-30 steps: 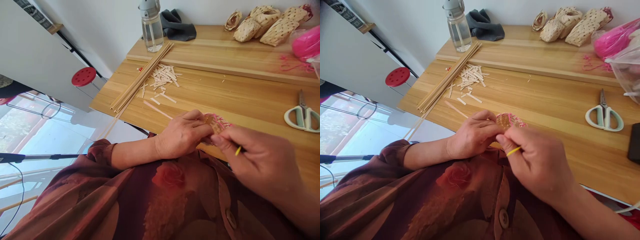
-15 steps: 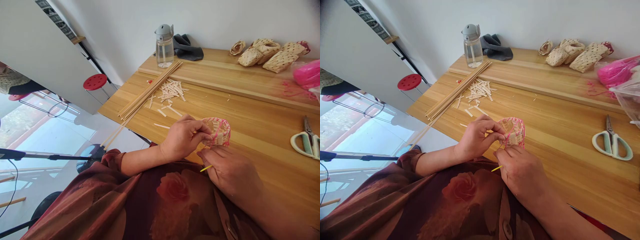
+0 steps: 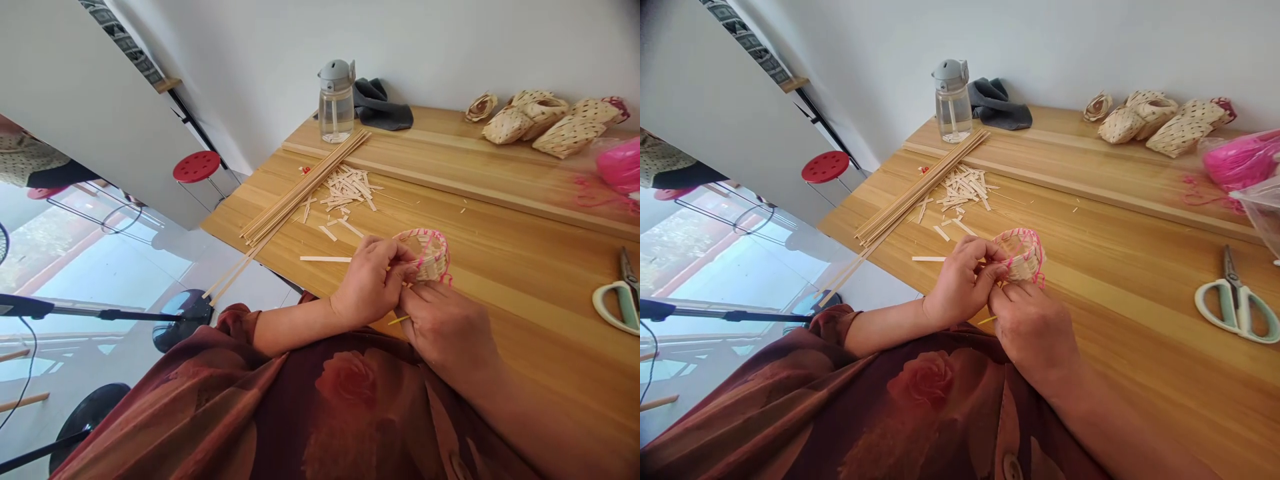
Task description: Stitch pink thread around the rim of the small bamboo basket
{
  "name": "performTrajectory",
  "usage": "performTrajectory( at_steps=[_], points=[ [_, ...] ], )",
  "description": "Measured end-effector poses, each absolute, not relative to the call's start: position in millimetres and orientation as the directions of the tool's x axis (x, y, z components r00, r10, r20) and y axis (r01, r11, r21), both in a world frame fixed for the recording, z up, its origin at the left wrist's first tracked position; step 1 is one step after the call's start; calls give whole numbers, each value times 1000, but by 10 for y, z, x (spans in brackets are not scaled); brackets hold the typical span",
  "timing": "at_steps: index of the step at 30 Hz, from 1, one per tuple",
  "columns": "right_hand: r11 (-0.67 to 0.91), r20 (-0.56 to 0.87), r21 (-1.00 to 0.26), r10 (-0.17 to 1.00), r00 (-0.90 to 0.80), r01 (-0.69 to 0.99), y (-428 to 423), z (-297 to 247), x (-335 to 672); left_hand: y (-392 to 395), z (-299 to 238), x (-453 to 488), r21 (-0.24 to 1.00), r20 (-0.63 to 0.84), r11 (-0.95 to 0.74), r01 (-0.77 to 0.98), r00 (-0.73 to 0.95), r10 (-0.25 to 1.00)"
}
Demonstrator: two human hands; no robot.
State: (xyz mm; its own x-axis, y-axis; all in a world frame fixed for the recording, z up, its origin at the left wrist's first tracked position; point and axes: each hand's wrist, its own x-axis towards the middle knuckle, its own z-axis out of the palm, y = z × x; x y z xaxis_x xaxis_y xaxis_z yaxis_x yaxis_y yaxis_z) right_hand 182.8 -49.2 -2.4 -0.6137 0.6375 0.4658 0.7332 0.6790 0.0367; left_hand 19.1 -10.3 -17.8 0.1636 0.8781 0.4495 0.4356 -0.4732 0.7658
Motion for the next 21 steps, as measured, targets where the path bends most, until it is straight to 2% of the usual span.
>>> performTrajectory(
  at_steps=[7,9,12,16,19,21],
  points=[
    [639,473,5,676,-564,769,-578,-4,2037,53,-361,49,546,630,-667,507,276,726],
    [641,466,-1,680,-566,768,-595,-2,2065,62,-372,33,543,619,-670,506,297,727],
    [613,462,58,683,-566,788,-600,21,2103,50,-345,3,532,572,-665,523,358,738],
    [492,424,150,751,-506,857,-501,84,2246,11,-289,-88,430,556,-775,464,540,632],
    [457,412,86,793,-449,885,-373,151,2388,2,-271,-158,342,558,-823,454,606,567],
    [395,412,-38,843,-346,918,-352,198,2468,27,-267,-197,293,579,-811,506,581,572]
  ],
)
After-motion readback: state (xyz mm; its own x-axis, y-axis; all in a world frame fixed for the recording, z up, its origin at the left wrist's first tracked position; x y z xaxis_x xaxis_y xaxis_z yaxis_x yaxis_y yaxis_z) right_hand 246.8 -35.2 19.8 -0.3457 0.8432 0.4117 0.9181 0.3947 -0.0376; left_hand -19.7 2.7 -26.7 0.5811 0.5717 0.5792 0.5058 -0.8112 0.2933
